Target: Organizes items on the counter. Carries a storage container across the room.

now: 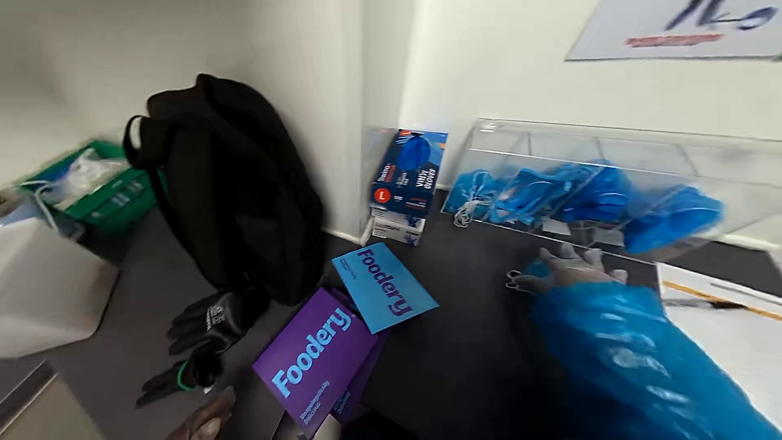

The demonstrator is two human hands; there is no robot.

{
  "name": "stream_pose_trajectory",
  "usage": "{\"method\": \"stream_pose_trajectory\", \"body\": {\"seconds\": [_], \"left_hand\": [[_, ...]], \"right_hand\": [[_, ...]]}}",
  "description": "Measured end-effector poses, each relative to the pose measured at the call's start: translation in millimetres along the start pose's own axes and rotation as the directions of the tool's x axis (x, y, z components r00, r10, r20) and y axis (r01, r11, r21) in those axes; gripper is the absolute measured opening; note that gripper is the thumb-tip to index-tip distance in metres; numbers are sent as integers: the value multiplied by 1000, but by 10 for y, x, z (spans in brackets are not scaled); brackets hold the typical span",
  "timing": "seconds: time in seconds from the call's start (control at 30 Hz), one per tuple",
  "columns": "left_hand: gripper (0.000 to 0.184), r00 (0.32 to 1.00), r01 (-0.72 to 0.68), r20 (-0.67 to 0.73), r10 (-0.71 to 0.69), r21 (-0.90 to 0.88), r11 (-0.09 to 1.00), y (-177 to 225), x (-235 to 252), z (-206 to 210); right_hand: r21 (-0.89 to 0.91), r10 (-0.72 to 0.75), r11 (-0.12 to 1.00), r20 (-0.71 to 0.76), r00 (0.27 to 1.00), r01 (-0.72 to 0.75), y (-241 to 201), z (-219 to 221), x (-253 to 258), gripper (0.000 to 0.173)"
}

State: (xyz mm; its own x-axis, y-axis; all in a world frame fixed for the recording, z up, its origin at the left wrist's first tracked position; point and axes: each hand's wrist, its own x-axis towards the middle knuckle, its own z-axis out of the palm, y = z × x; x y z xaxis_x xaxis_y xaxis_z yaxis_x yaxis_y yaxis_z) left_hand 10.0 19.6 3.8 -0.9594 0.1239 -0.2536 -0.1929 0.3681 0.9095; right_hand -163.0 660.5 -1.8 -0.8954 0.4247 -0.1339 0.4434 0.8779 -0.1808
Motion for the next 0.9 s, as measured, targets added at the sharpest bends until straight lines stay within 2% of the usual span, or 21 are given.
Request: {"method": "stream_pose_trajectory", "body": {"seconds": [0.07,0.13,0.2,0.27,0.3,0.37,0.43,0.53,0.67,0.73,0.8,0.9], "left_hand": [[52,999,44,-28,-44,-19,999,137,78,141],[57,990,90,-105,-92,-23,996,201,206,302],[64,976,73,-205,-69,10,997,130,369,391],[69,949,72,-310,-47,70,995,111,476,420],[70,942,84,-333,-49,92,992,133,503,421],[68,941,122,-325,-95,63,991,198,573,451],[66,950,169,-270,-159,15,986,234,647,538],[69,951,246,-226,-213,133,960,245,745,661],[75,926,365,-216,-310,298,882,288,842,739],[75,921,389,-184,-344,370,844,324,882,735],[73,927,374,-118,-356,327,868,284,952,747],[63,920,389,-104,-377,334,858,388,1043,848]], "right_hand": [[192,-91,976,-51,995,99,-365,-89,-315,68],[437,-152,890,9,988,132,-884,21,-577,60],[576,-154,818,211,965,4,-1271,236,-698,69],[563,-110,817,358,927,-120,-1481,419,-702,79],[573,-99,803,397,912,-162,-1552,497,-696,79],[643,-111,739,412,904,-202,-1637,668,-703,67],[715,-129,661,408,904,-228,-1673,763,-731,56],[770,-46,588,340,939,-250,-1633,646,-789,55],[866,70,453,201,977,-210,-1160,401,-947,44],[902,38,396,172,984,-173,-922,380,-1105,39],[922,-40,352,187,982,-161,-776,446,-1347,42],[922,-101,324,254,962,-210,-878,670,-1825,42]]}}
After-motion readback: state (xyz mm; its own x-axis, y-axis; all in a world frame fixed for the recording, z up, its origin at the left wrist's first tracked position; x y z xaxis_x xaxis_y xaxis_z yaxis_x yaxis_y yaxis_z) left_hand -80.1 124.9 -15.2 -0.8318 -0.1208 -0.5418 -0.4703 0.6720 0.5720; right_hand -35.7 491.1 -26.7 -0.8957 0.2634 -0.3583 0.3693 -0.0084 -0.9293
